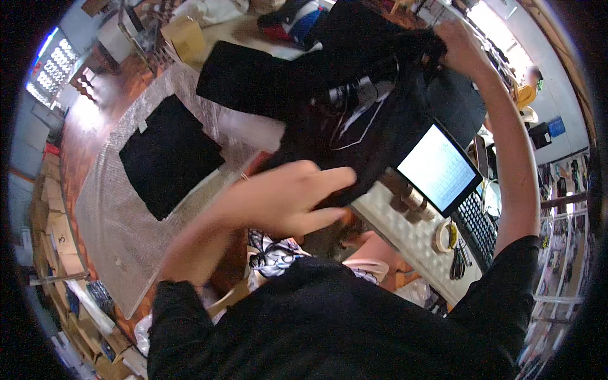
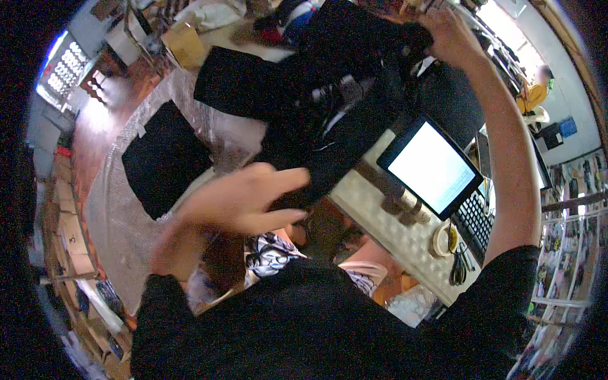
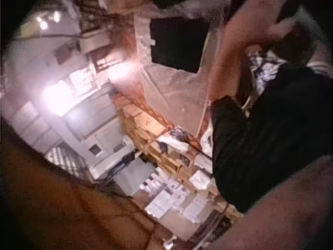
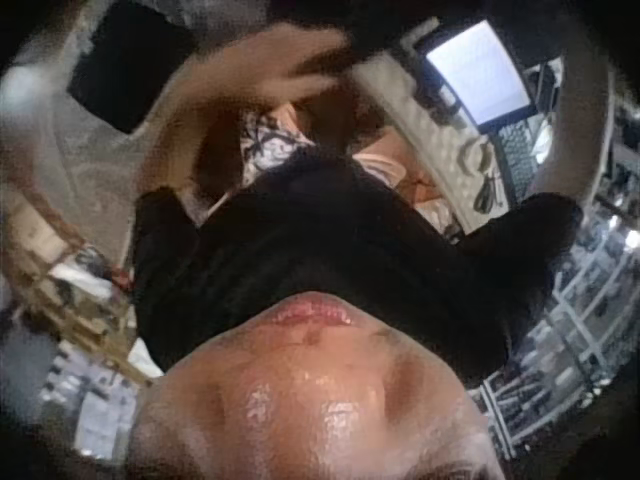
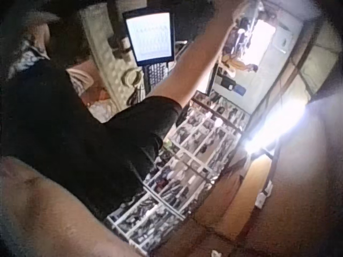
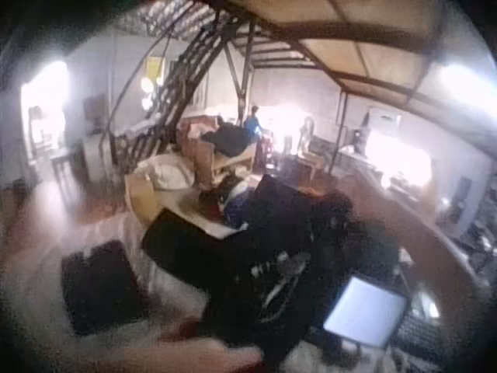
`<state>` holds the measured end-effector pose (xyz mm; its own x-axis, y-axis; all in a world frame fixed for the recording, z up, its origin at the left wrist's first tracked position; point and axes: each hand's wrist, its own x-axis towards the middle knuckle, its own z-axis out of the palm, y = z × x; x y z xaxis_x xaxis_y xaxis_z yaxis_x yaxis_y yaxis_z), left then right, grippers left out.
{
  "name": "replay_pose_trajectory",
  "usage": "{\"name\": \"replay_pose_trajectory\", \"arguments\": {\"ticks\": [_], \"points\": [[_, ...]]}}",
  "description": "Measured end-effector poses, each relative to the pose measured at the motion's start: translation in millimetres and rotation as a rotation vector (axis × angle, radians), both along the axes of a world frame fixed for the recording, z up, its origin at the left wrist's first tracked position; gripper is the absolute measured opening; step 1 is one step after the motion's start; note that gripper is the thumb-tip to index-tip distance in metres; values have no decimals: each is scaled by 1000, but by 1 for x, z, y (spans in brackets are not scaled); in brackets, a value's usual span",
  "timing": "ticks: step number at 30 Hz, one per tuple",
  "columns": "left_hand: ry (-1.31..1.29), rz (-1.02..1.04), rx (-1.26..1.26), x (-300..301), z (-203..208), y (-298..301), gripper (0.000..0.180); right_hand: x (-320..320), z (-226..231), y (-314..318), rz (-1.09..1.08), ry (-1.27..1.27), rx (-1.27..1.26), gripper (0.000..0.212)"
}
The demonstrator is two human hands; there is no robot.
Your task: The person removes a black shirt from a plastic bag, unfolds it on a table, and then uses a pen to write on the shirt's label while referring to a tablet.
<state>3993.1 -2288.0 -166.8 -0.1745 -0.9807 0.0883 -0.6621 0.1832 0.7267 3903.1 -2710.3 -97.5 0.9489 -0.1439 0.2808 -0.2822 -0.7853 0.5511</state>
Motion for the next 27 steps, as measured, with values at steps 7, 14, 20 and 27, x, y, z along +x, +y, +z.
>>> {"name": "replay_pose_trajectory", "arguments": {"ticks": [7,14,20,27], "points": [[762,285,-19,-72,-133,-87,36,-102,-86,156,-124,-96,876,42],[825,-40,45,-79,-128,-120,26,-150,-245,287,-622,-1102,1957,34],[158,167,-319,23,-131,-109,71,-118,-186,263,-380,-1037,2195,47],[-208,656,-288,96,-121,-122,40,-77,-57,167,-24,-1757,1705,51]]}}
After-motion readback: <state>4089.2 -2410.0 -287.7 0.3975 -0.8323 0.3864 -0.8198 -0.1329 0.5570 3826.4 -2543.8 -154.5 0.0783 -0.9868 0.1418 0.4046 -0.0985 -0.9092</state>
